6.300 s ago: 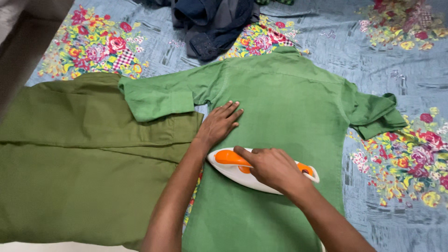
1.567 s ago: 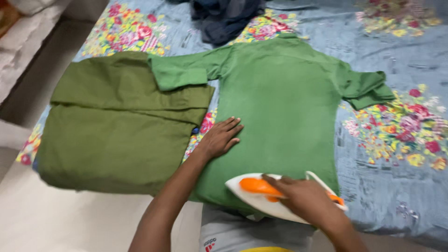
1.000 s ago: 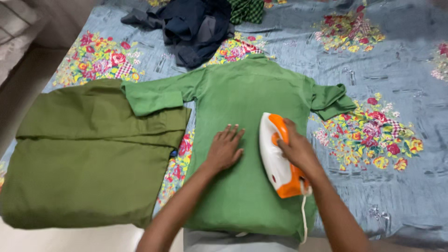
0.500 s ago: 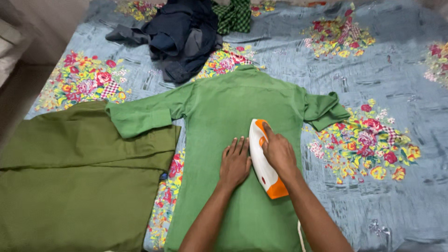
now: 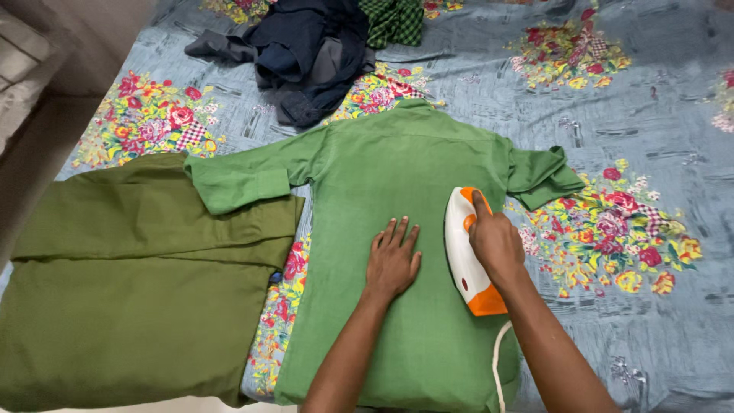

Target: The person irons a green shirt laid flat on a bed, smoothing the fabric with an iron and adjusting the collar and sleeves. The person then folds the shirt neatly on the bed.

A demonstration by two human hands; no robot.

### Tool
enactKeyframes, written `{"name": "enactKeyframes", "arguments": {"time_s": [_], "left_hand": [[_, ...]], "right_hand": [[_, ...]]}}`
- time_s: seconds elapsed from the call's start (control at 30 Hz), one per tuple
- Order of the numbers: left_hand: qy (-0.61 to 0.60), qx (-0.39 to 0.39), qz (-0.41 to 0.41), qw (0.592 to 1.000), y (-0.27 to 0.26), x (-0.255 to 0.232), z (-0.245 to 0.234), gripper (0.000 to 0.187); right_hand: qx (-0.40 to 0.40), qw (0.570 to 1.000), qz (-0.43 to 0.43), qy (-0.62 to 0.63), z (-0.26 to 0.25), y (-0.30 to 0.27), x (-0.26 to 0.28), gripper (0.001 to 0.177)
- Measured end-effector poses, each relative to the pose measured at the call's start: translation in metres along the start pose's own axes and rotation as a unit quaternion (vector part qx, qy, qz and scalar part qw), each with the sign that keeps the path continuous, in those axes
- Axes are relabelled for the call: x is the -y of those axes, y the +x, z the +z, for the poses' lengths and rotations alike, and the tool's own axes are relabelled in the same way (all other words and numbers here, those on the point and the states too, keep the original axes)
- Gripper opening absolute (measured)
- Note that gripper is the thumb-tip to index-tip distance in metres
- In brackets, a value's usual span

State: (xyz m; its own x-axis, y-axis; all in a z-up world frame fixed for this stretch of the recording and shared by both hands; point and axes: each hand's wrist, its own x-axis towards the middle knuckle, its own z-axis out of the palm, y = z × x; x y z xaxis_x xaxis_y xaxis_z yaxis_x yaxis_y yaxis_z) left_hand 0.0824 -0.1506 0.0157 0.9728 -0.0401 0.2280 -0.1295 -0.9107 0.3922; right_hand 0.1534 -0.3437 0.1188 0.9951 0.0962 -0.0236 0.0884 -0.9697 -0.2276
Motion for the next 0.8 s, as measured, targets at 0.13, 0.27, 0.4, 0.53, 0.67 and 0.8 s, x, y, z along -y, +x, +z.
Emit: {"name": "enactKeyframes", "arguments": {"time_s": [0.13,0.27,0.4,0.53,0.67,0.8], "left_hand": [[-0.003,-0.002,-0.004,1.000,-0.002,-0.003,-0.004,0.060],[-0.013,-0.005,-0.004,1.000,-0.001,-0.002,-0.003,0.060],[-0.015,-0.002,-0.003,1.000,-0.002,-0.002,-0.005,0.059],[-0.024,0.001,-0.003,1.000,0.000,-0.003,-0.007,0.061],[-0.019,0.000,0.001,1.000,-0.002,-0.001,-0.006,0.061],[-0.023,0.006,0.005,1.000,0.000,-0.002,-0.009,0.061]], "right_hand": [[0.005,1.000,0.007,0.004,-0.003,-0.003,-0.003,0.063],[-0.019,0.999,0.005,-0.027,-0.004,-0.011,-0.022,0.063],[-0.033,0.999,0.014,-0.033,-0.006,-0.016,-0.035,0.064],[-0.029,0.999,0.038,-0.027,-0.010,-0.014,-0.033,0.065],[-0.018,0.997,0.070,-0.020,-0.010,-0.016,-0.029,0.065],[-0.014,0.998,0.054,-0.007,-0.019,-0.011,-0.028,0.066]]}}
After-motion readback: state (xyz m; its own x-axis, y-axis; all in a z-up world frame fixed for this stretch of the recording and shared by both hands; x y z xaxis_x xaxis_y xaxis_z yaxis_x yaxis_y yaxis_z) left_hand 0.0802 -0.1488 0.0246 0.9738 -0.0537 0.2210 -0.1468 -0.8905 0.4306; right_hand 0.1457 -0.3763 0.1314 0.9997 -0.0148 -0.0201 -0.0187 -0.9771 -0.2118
